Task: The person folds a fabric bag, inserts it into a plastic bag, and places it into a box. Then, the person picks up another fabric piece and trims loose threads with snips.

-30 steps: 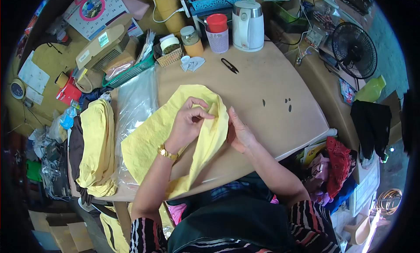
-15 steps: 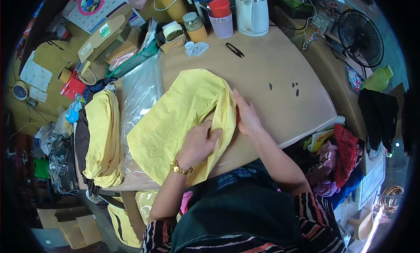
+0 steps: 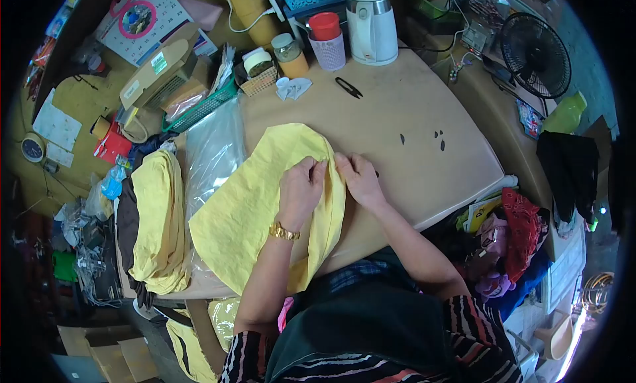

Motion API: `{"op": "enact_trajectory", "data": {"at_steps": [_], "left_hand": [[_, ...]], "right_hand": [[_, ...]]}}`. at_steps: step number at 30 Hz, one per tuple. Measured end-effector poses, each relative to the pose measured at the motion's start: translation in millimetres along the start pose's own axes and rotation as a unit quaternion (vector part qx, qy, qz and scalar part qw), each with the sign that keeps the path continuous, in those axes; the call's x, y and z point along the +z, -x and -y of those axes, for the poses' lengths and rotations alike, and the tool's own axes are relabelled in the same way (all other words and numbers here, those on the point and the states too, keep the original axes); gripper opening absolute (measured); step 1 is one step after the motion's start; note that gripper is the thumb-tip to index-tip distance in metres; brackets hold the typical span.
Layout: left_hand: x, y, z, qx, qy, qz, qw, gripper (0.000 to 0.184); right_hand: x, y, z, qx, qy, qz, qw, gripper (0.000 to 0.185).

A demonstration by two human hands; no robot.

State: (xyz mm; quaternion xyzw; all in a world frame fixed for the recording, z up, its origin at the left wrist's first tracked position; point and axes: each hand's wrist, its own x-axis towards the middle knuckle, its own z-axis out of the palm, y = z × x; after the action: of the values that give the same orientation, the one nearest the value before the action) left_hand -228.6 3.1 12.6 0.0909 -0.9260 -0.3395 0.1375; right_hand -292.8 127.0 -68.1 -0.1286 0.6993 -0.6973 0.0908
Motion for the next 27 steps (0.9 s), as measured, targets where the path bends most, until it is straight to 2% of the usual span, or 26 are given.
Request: {"op": "enact_trajectory", "data": {"at_steps": [1,2,5,7,11,13,14,16,17,19,21,23,25,27], "left_hand": [[0.6,2.6,-4.1,0.005,-0.005,-0.004,1.0,0.032],[3.1,2.5,-2.9,0.007,-0.005,-0.001,1.0,0.032],[7.1,2.1,7.6,0.032,-0.042,-0.045,0.998,0.029],[4.5,-0.3,14.0,0.011,0.061,-0.071,0.996,0.028],[8.9,-1.9,17.7,0.018,0.124,-0.065,0.99,0.03],[8.3,-6.6,20.0,-0.006,0.142,-0.051,0.989,0.034],[5.1,-8.3,18.8,-0.006,0.141,-0.048,0.989,0.034],[-3.5,-11.7,14.3,0.024,-0.008,0.004,1.0,0.038],[-3.0,-14.5,17.1,0.024,-0.009,0.002,1.0,0.038],[0.6,-17.8,25.3,-0.014,0.085,-0.035,0.996,0.04],[-0.2,-18.2,21.2,-0.011,0.07,-0.046,0.996,0.04],[-1.5,-17.6,13.9,-0.009,0.056,-0.057,0.997,0.04],[-5.5,-18.5,4.8,0.033,-0.042,-0.09,0.995,0.041],[-7.3,-27.2,12.0,0.027,-0.038,-0.087,0.995,0.039]], "right_hand": [[0.2,-1.5,-5.5,-0.024,0.056,-0.033,0.998,0.038],[-0.7,-4.0,-10.0,-0.021,0.055,-0.036,0.998,0.038],[-1.9,-8.8,-17.4,0.032,0.024,0.005,0.999,0.034],[0.2,-6.8,-14.6,0.143,-0.215,-0.016,0.966,0.021],[2.9,-4.2,-13.0,0.138,-0.283,-0.066,0.947,0.018],[-4.4,-8.8,-15.1,0.183,-0.354,-0.009,0.917,0.019],[-8.1,-5.9,-5.0,0.184,-0.355,-0.011,0.916,0.019],[-17.1,1.8,28.0,0.199,-0.329,0.096,0.918,0.025],[-17.5,-0.2,23.6,0.197,-0.329,0.097,0.918,0.025],[-17.7,-2.3,9.6,0.176,-0.286,0.21,0.918,0.024],[-17.1,-1.9,13.6,0.177,-0.289,0.209,0.917,0.024],[-15.3,-2.2,8.4,0.161,-0.23,0.188,0.941,0.023],[-11.6,0.7,5.7,0.15,-0.226,0.194,0.943,0.023],[-9.1,0.6,10.7,0.136,-0.219,0.204,0.944,0.023]]}}
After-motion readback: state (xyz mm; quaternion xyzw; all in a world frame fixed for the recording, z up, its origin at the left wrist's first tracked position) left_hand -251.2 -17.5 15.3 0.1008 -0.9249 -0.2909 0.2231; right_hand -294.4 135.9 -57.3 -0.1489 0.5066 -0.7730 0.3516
